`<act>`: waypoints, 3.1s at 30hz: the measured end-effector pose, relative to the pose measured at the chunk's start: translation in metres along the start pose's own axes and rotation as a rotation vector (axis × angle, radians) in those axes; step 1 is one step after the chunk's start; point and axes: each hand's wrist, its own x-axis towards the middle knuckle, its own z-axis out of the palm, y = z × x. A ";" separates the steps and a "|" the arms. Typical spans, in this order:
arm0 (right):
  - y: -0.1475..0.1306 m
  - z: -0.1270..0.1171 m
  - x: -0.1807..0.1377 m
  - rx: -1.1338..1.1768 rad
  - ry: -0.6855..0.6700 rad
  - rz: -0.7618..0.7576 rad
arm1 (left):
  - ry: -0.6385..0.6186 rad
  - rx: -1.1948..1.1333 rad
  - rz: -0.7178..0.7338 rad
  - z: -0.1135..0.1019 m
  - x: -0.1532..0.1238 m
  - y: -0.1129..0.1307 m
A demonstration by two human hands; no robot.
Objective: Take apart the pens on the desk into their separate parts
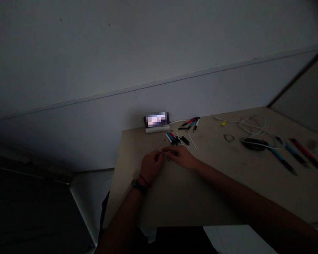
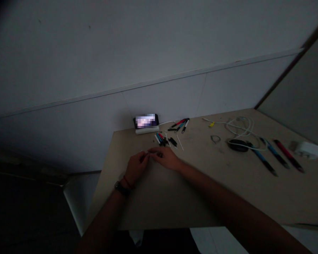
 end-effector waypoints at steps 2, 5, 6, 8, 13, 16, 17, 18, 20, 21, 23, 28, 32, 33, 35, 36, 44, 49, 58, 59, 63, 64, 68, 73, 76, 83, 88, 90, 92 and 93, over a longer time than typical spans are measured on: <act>0.001 -0.002 0.002 0.020 0.040 0.018 | -0.004 -0.004 -0.002 0.000 0.000 0.000; 0.003 -0.006 0.006 0.059 0.156 0.062 | -0.010 -0.006 -0.005 0.000 0.000 -0.001; 0.005 -0.008 0.007 0.072 0.205 0.080 | -0.012 -0.006 -0.004 0.000 0.000 -0.001; 0.009 -0.010 0.009 0.105 0.296 0.110 | -0.012 -0.011 0.007 -0.001 0.000 -0.001; 0.015 -0.011 0.013 0.240 0.368 0.145 | -0.012 -0.020 0.028 -0.001 0.000 -0.002; 0.013 -0.010 0.013 0.324 0.365 0.149 | -0.015 -0.023 0.009 0.000 -0.001 -0.002; 0.012 -0.010 0.013 0.343 0.373 0.149 | -0.014 -0.024 0.004 0.000 -0.001 -0.001; 0.012 -0.009 0.013 0.354 0.382 0.147 | -0.012 -0.025 0.000 -0.001 -0.001 -0.001; 0.011 -0.009 0.013 0.360 0.401 0.149 | -0.012 -0.027 0.003 -0.001 -0.001 0.000; 0.011 -0.009 0.014 0.361 0.408 0.152 | -0.014 -0.030 0.009 -0.001 -0.001 0.000; 0.012 -0.008 0.014 0.364 0.416 0.161 | -0.021 -0.034 0.019 -0.001 0.000 0.000; 0.020 -0.012 0.016 0.324 0.486 0.189 | -0.042 -0.024 0.017 -0.001 -0.001 -0.002; 0.030 -0.018 0.017 0.231 0.528 0.177 | -0.028 -0.019 0.002 -0.002 -0.001 -0.001; 0.031 -0.019 0.017 0.170 0.516 0.169 | -0.019 -0.020 0.002 -0.002 -0.001 -0.001; 0.031 -0.018 0.016 0.031 0.472 0.142 | -0.002 -0.028 -0.001 -0.002 -0.001 0.000; 0.030 -0.018 0.016 -0.030 0.449 0.126 | 0.003 -0.034 -0.002 -0.002 -0.001 0.000; 0.015 -0.014 0.010 -0.108 0.396 0.049 | 0.012 -0.060 0.005 -0.001 -0.001 -0.001; 0.003 -0.007 0.004 0.071 0.180 0.021 | 0.006 -0.056 -0.006 -0.001 -0.001 -0.002; 0.008 -0.005 0.004 0.118 0.054 0.036 | -0.003 -0.035 0.019 0.001 0.000 -0.003; 0.009 -0.004 0.004 0.143 0.046 0.036 | -0.004 -0.035 0.018 0.001 0.000 -0.003; 0.007 -0.005 0.004 0.141 0.071 0.029 | -0.001 -0.045 0.019 0.000 -0.001 -0.002; 0.007 -0.006 0.004 0.120 0.103 0.033 | 0.000 -0.047 0.017 0.000 -0.001 -0.002; 0.010 -0.010 0.007 0.020 0.240 0.062 | -0.005 -0.045 0.016 0.000 -0.001 -0.001; 0.018 -0.010 0.009 -0.137 0.277 0.027 | 0.004 -0.047 0.015 -0.001 -0.001 0.000; 0.019 -0.009 0.010 -0.195 0.277 -0.035 | 0.004 -0.048 0.018 -0.001 -0.002 0.000; 0.013 -0.009 0.008 -0.151 0.213 -0.005 | 0.000 -0.036 0.022 0.000 -0.001 -0.002; 0.010 -0.004 0.006 -0.126 0.084 0.008 | 0.003 -0.030 0.025 0.000 -0.001 -0.002; 0.010 -0.003 0.006 -0.122 0.072 -0.001 | 0.002 -0.027 0.028 0.000 -0.001 -0.001; 0.011 -0.003 0.006 -0.126 0.060 -0.002 | 0.001 -0.020 0.031 0.000 -0.001 -0.001; 0.011 -0.002 0.006 -0.129 0.055 -0.002 | 0.000 -0.015 0.030 0.000 -0.001 -0.001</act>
